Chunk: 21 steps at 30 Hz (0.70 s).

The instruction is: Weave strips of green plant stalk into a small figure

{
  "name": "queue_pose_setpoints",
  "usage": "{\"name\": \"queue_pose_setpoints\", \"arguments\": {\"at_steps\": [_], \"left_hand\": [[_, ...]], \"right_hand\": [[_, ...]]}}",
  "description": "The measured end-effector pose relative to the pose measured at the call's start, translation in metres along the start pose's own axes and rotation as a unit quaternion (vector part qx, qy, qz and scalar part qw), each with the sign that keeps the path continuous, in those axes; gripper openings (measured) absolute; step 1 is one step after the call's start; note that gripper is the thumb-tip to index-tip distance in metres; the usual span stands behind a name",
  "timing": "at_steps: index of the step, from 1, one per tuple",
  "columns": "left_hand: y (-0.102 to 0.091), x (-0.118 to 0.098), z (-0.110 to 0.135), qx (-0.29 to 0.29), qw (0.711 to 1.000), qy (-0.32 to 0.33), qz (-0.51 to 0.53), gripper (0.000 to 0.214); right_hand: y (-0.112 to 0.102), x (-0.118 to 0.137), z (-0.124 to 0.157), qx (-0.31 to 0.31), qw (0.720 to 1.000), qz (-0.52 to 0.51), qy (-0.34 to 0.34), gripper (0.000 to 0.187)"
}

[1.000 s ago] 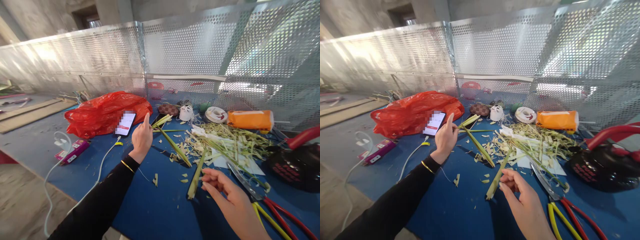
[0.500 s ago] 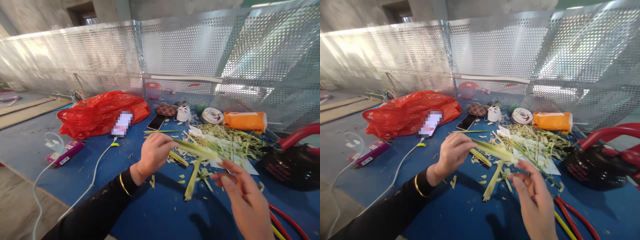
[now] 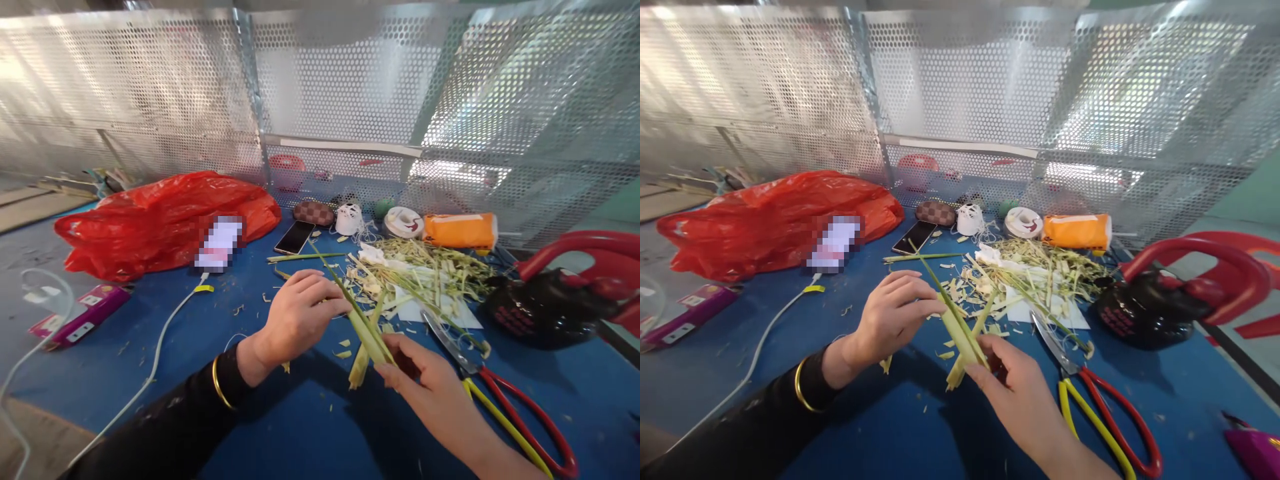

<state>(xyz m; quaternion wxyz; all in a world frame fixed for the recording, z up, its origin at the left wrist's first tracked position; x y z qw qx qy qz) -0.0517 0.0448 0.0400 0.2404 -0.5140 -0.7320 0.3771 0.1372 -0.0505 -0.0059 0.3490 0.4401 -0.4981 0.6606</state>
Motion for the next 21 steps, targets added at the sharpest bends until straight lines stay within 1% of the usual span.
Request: {"name": "queue_pose_setpoints", "arguments": {"at_steps": [2,3,5,9,12,14,15,17,18,19,20,21], "left_hand": [[0.001,-0.002,0.000,-0.009,0.999,-0.009,0.029,0.019],[0.001,-0.002,0.000,-0.013,0.999,-0.015,0.038,0.019],[0.002,-0.002,0.000,-0.021,0.999,-0.025,0.042,0.019],[0.006,0.000,0.002,-0.035,0.997,-0.057,0.044,0.019],[0.009,-0.001,0.004,-0.057,0.993,-0.088,0.047,0.018],[0.010,-0.005,0.005,-0.085,0.988,-0.114,0.054,0.017],[0.010,-0.009,0.006,-0.101,0.984,-0.135,0.063,0.015],[0.012,-0.016,0.008,-0.133,0.965,-0.202,0.107,0.012],[0.015,-0.020,0.009,-0.141,0.947,-0.247,0.151,0.010],[0.019,-0.024,0.010,-0.137,0.921,-0.295,0.214,0.011],[0.025,-0.028,0.011,-0.112,0.888,-0.336,0.292,0.015],[0.032,-0.032,0.011,-0.062,0.851,-0.362,0.376,0.020]], "right_hand": [[-0.001,0.002,0.000,0.017,1.000,0.001,0.002,0.025],[-0.001,0.002,0.000,0.029,0.999,-0.012,0.006,0.026],[-0.002,0.001,0.000,0.051,0.997,-0.053,0.015,0.031],[-0.003,0.001,0.001,0.067,0.988,-0.136,0.007,0.036],[-0.001,0.002,0.001,0.086,0.989,-0.120,0.017,0.031],[0.000,0.002,0.001,0.077,0.993,-0.085,0.034,0.025],[0.000,0.002,0.000,0.060,0.995,-0.066,0.038,0.023],[-0.002,0.001,0.000,0.013,0.999,-0.014,0.034,0.023],[-0.002,0.001,0.000,-0.013,0.999,0.021,0.027,0.023],[-0.002,0.001,0.001,-0.040,0.997,0.062,0.018,0.023],[-0.002,0.001,0.002,-0.063,0.992,0.105,0.007,0.023],[-0.001,0.000,0.002,-0.083,0.986,0.146,-0.007,0.023]]}}
Point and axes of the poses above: each hand's wrist, its own z-axis away from the middle knuckle, its own y-axis out of the palm, x = y × z, the point moved 2 cm from there along -z, towards the middle knuckle, and after that the axes turned 13 degrees about x, right-handed, at the moved point
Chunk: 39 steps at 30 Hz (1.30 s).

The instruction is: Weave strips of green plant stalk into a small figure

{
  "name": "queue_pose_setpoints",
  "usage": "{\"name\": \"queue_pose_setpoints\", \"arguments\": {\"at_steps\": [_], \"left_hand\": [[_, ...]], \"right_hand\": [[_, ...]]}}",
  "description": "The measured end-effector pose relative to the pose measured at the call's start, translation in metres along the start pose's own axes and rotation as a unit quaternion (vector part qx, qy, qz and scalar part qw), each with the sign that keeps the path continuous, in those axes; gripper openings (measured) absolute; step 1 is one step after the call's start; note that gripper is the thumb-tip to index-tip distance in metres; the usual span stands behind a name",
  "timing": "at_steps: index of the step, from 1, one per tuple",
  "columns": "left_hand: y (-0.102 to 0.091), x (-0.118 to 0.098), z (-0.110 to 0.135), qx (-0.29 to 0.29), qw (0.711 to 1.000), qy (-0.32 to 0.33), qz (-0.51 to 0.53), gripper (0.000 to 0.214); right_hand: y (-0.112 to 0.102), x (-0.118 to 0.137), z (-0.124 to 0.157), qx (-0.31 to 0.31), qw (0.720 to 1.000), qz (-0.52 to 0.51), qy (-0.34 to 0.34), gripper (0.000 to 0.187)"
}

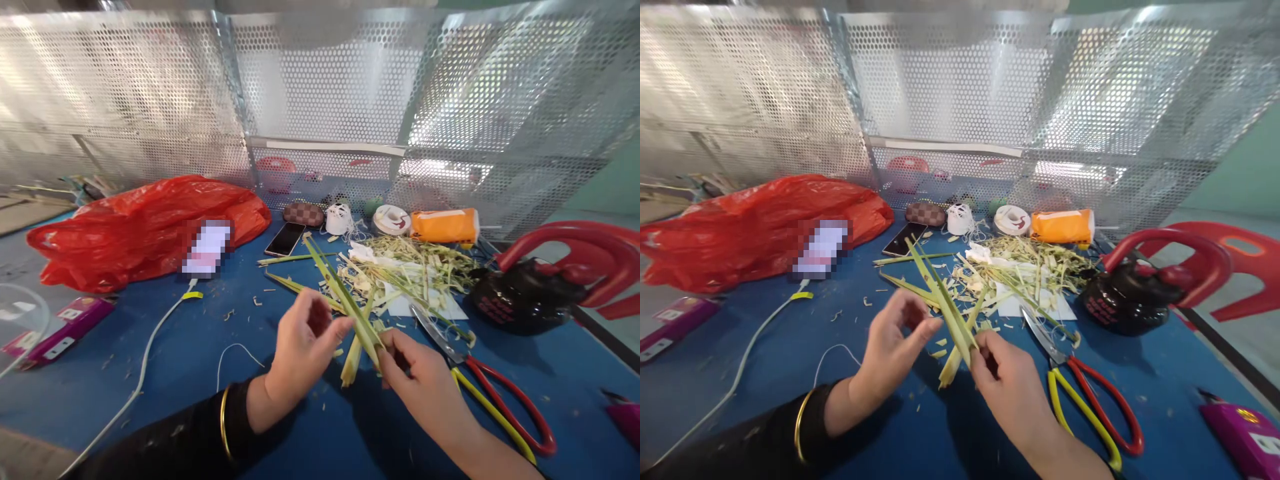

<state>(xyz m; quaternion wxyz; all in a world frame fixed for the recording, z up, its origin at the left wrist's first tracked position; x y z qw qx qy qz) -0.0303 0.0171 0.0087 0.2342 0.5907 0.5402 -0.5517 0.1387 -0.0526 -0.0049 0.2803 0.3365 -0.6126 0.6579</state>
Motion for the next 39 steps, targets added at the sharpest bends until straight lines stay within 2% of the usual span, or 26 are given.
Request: {"name": "queue_pose_setpoints", "arguments": {"at_steps": [2,4,6,8,13,16,19,22,26,28,29,31,35,37,39], "left_hand": [[0.016,0.006,0.004,0.117,0.978,-0.098,0.140,0.029],[0.029,0.011,0.007,0.191,0.935,-0.179,0.241,0.036],[0.034,0.013,0.008,0.201,0.906,-0.231,0.291,0.036],[0.034,0.011,0.007,0.187,0.897,-0.249,0.313,0.031],[0.026,0.003,0.004,0.190,0.892,-0.236,0.334,0.018],[0.024,0.002,0.003,0.205,0.887,-0.224,0.349,0.016],[0.024,0.004,0.003,0.218,0.884,-0.213,0.354,0.018],[0.024,0.008,0.001,0.188,0.898,-0.212,0.337,0.023],[0.019,0.011,-0.003,0.074,0.936,-0.184,0.290,0.026],[0.017,0.010,-0.004,0.052,0.948,-0.167,0.266,0.024],[0.016,0.010,-0.004,0.060,0.951,-0.164,0.257,0.024],[0.018,0.008,-0.001,0.112,0.950,-0.165,0.242,0.023],[0.028,0.004,0.010,0.281,0.925,-0.161,0.199,0.019],[0.031,0.004,0.014,0.322,0.919,-0.154,0.166,0.019],[0.032,0.003,0.015,0.331,0.921,-0.139,0.149,0.022]], "right_hand": [[0.003,0.000,0.002,-0.028,0.997,0.069,-0.035,0.021],[0.007,0.000,0.004,-0.043,0.990,0.113,-0.067,0.017],[0.010,0.000,0.006,-0.038,0.990,0.117,-0.074,0.015],[0.009,0.001,0.006,-0.019,0.996,0.072,-0.046,0.017],[0.002,0.007,0.003,0.037,0.993,-0.111,0.028,0.027],[0.003,0.007,0.000,0.061,0.970,-0.232,0.048,0.030],[0.007,0.004,-0.002,0.078,0.949,-0.301,0.057,0.031],[0.010,0.001,-0.002,0.076,0.949,-0.301,0.062,0.030],[0.012,0.001,0.001,0.095,0.966,-0.235,0.045,0.027],[0.013,0.002,0.003,0.107,0.973,-0.203,0.022,0.026],[0.013,0.002,0.003,0.106,0.975,-0.196,0.010,0.024],[0.011,0.001,0.003,0.080,0.975,-0.209,-0.011,0.020],[0.006,-0.003,0.000,0.011,0.966,-0.258,0.002,0.022],[0.005,-0.003,-0.002,0.010,0.963,-0.267,0.022,0.022],[0.005,-0.003,-0.003,0.011,0.959,-0.280,0.037,0.028]]}}
Point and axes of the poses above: each hand's wrist, its own z-axis away from the middle knuckle, its own y-axis out of the palm, x = y × z, the point moved 2 cm from there along -z, towards the middle knuckle, and after that the axes turned 13 degrees about x, right-handed, at the moved point
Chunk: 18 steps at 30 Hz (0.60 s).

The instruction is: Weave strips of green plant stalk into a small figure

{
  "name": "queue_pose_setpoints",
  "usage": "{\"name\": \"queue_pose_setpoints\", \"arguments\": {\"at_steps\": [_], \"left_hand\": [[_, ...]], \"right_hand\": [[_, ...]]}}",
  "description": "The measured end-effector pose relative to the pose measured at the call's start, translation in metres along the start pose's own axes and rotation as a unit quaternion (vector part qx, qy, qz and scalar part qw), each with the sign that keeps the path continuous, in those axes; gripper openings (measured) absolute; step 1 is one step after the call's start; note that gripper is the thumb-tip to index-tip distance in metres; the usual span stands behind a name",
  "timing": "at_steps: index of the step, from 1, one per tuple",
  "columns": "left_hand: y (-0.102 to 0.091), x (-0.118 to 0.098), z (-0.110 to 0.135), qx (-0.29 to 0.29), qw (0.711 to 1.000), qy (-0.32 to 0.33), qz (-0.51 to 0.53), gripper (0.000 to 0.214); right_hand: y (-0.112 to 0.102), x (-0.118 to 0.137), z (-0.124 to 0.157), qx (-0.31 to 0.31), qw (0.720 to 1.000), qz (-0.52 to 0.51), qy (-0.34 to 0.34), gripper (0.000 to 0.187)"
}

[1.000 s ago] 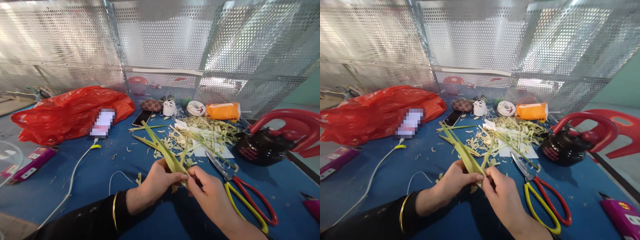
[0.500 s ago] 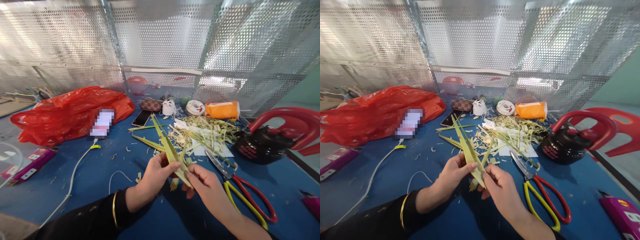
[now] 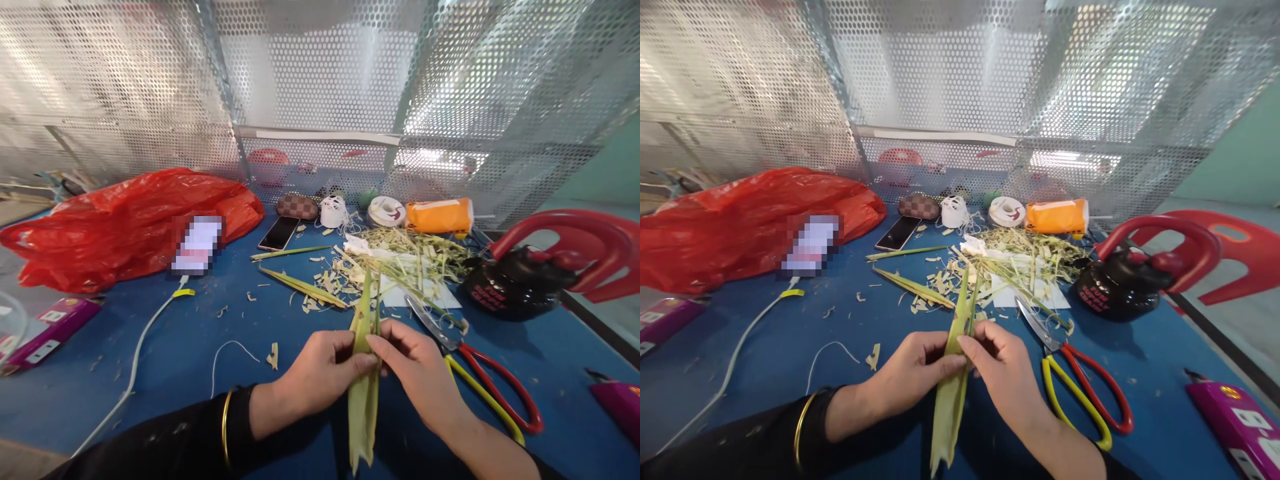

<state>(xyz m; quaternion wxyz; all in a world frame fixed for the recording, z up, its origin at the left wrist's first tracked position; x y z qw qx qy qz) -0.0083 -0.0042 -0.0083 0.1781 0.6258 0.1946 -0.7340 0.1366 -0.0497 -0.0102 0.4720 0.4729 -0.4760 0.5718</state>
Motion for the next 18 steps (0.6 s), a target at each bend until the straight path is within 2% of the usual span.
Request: {"name": "queue_pose_setpoints", "arguments": {"at_steps": [3,8,10,13,18], "left_hand": [[-0.002,-0.001,0.000,-0.017,1.000,0.015,-0.013,0.028],[-0.009,0.001,-0.001,-0.151,0.988,-0.023,-0.039,0.029],[-0.011,0.003,-0.001,-0.180,0.983,-0.028,-0.036,0.032],[-0.012,0.005,-0.002,-0.186,0.982,-0.034,0.006,0.034],[-0.011,0.003,-0.001,-0.196,0.976,-0.050,0.087,0.037]], "right_hand": [[0.000,0.000,0.002,-0.023,0.999,-0.024,0.000,0.033],[-0.001,0.002,0.007,-0.049,0.998,-0.016,-0.019,0.031],[-0.001,0.004,0.009,-0.069,0.997,0.005,-0.031,0.030],[-0.001,0.007,0.013,-0.092,0.993,0.048,-0.062,0.027],[0.001,0.009,0.019,-0.090,0.981,0.116,-0.131,0.016]]}}
Point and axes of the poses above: each hand's wrist, its own z-axis away from the middle knuckle, its own y-axis out of the palm, x = y × z, the point moved 2 cm from there along -z, towards the middle knuckle, and after that the axes turned 13 degrees about x, right-handed, at the moved point
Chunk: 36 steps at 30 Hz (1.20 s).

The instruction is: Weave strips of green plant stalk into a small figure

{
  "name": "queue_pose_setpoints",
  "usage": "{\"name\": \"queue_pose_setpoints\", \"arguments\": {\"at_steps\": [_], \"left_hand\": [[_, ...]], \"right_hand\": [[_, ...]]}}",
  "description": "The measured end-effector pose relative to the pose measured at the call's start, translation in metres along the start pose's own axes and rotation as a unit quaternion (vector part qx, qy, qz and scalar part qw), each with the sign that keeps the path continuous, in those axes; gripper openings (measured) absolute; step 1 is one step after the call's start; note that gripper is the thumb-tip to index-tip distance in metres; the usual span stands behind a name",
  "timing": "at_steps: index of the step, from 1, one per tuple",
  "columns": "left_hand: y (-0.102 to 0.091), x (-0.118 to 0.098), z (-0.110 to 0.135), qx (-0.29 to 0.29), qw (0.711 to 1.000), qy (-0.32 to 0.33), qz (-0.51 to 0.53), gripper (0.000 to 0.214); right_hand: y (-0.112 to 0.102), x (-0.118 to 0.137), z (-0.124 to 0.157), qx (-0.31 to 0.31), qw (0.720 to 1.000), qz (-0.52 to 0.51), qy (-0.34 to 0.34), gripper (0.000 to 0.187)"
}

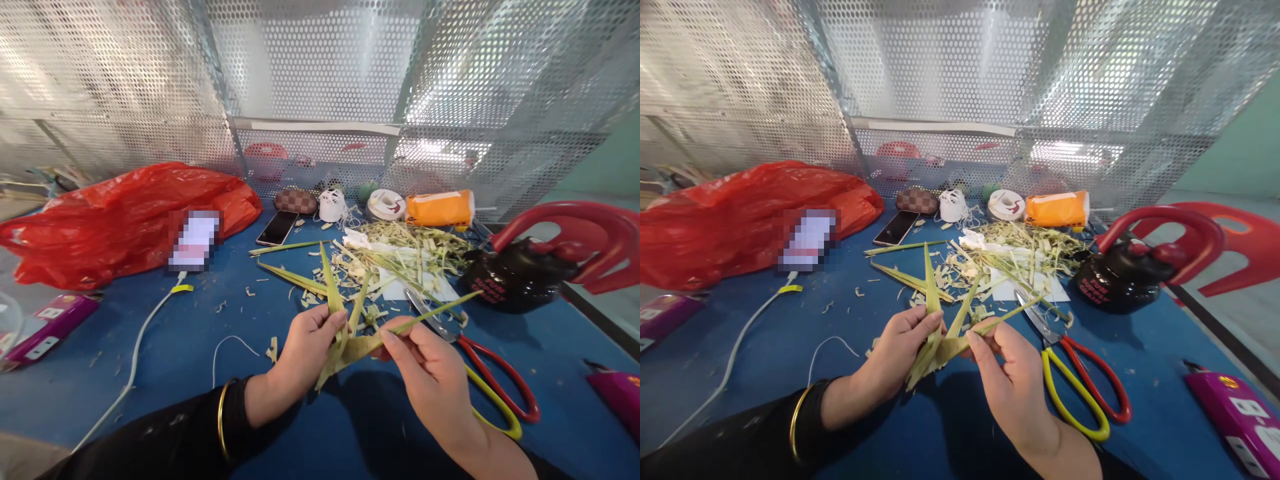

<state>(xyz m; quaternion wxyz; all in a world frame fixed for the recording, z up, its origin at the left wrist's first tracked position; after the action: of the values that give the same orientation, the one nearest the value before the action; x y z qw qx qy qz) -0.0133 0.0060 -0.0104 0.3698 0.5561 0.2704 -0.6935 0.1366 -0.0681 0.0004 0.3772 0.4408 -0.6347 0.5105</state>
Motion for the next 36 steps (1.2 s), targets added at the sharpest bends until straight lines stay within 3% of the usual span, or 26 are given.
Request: {"name": "queue_pose_setpoints", "arguments": {"at_steps": [6,13,21,30,33,34,36], "left_hand": [[0.001,0.001,0.000,-0.016,0.995,-0.023,0.100,0.037],[-0.009,-0.004,-0.007,-0.052,0.984,-0.006,0.169,0.033],[-0.024,-0.008,-0.012,-0.112,0.975,-0.004,0.193,0.026],[-0.045,-0.016,-0.018,-0.157,0.967,0.024,0.197,0.028],[-0.065,-0.016,-0.023,-0.221,0.955,0.049,0.194,0.026],[-0.075,-0.017,-0.025,-0.255,0.949,0.058,0.174,0.025],[-0.092,-0.022,-0.031,-0.267,0.950,0.068,0.147,0.023]], "right_hand": [[0.000,0.000,0.003,0.012,0.997,0.028,-0.071,0.009],[-0.003,0.006,0.007,0.016,0.982,0.072,-0.171,0.018],[-0.009,0.010,0.010,-0.006,0.977,0.070,-0.200,0.021],[-0.012,0.007,0.004,-0.087,0.984,-0.027,-0.151,0.015],[-0.026,0.014,0.002,-0.176,0.973,-0.024,-0.148,0.013],[-0.032,0.016,0.000,-0.203,0.970,-0.033,-0.133,0.013],[-0.042,0.015,-0.006,-0.221,0.968,-0.085,-0.076,0.013]]}}
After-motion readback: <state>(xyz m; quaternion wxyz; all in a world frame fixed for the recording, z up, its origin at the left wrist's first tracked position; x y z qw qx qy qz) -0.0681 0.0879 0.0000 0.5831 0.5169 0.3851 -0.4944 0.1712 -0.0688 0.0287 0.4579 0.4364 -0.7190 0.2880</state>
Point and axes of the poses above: each hand's wrist, its own z-axis away from the middle knuckle, its own y-axis out of the palm, x = y × z, the point moved 2 cm from there along -z, towards the middle knuckle, and after that the axes turned 13 degrees about x, right-handed, at the moved point
